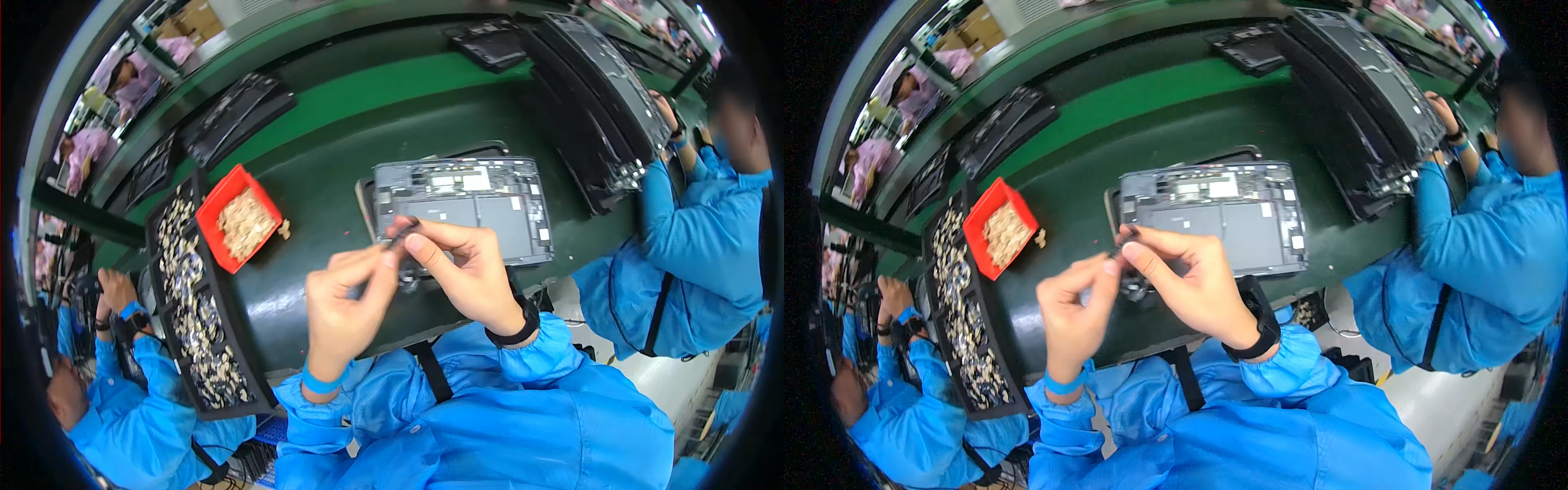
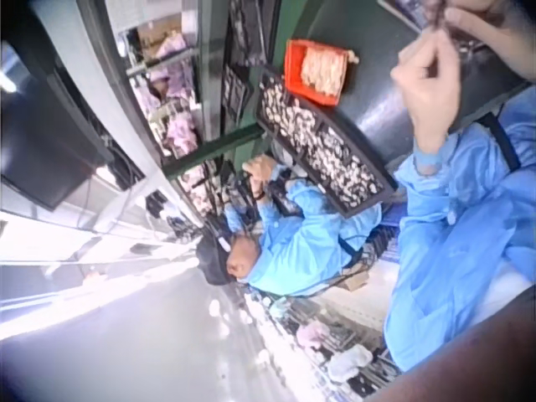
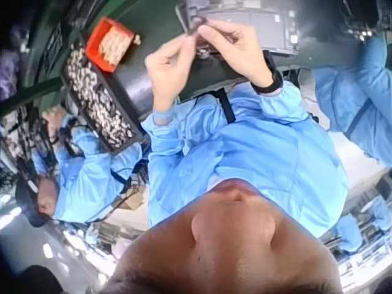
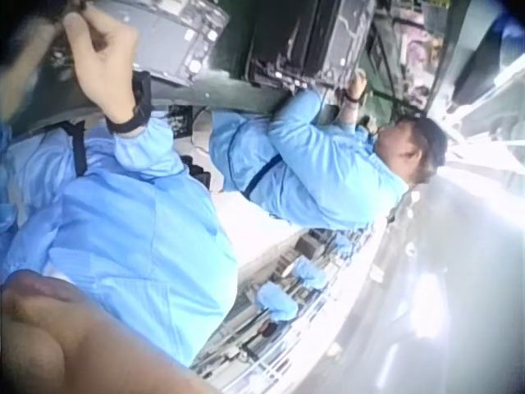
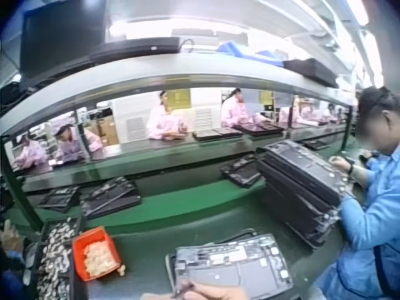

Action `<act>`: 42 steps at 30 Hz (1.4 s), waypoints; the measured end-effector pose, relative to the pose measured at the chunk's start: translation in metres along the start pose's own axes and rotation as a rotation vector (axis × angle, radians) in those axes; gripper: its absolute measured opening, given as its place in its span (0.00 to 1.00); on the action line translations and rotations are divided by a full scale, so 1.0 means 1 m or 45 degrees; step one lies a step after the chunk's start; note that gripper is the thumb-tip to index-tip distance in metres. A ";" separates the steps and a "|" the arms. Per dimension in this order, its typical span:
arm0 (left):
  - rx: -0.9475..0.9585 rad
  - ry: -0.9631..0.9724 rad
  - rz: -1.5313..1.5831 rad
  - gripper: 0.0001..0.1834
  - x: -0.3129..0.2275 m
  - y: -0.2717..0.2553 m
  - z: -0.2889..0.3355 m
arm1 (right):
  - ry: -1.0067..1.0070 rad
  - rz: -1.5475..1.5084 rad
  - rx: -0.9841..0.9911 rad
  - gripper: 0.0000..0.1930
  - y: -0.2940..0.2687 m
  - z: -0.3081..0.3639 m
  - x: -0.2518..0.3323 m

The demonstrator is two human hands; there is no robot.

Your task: The person attaches components and tape strips onto tablet chassis by hand, placing each assembled unit onto the conveyor track and repeating the process.

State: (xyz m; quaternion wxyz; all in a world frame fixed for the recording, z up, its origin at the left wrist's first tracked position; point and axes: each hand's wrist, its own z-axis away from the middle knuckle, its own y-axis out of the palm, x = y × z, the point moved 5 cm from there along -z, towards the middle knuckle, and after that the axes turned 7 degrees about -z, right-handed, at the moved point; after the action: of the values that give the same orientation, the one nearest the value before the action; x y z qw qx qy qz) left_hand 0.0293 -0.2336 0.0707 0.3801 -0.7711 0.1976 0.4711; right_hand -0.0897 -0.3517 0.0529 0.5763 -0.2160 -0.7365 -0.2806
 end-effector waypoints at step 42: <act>0.442 0.814 -0.751 0.17 0.003 0.110 -0.032 | 0.527 0.490 -0.388 0.07 -0.117 0.029 -0.014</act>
State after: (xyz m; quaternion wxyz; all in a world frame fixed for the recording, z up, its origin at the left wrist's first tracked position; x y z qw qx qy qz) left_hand -0.0234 -0.3275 0.0329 0.5413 -0.8257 0.1529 0.0416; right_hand -0.1825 -0.4198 0.0144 0.7174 -0.3736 -0.4987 -0.3117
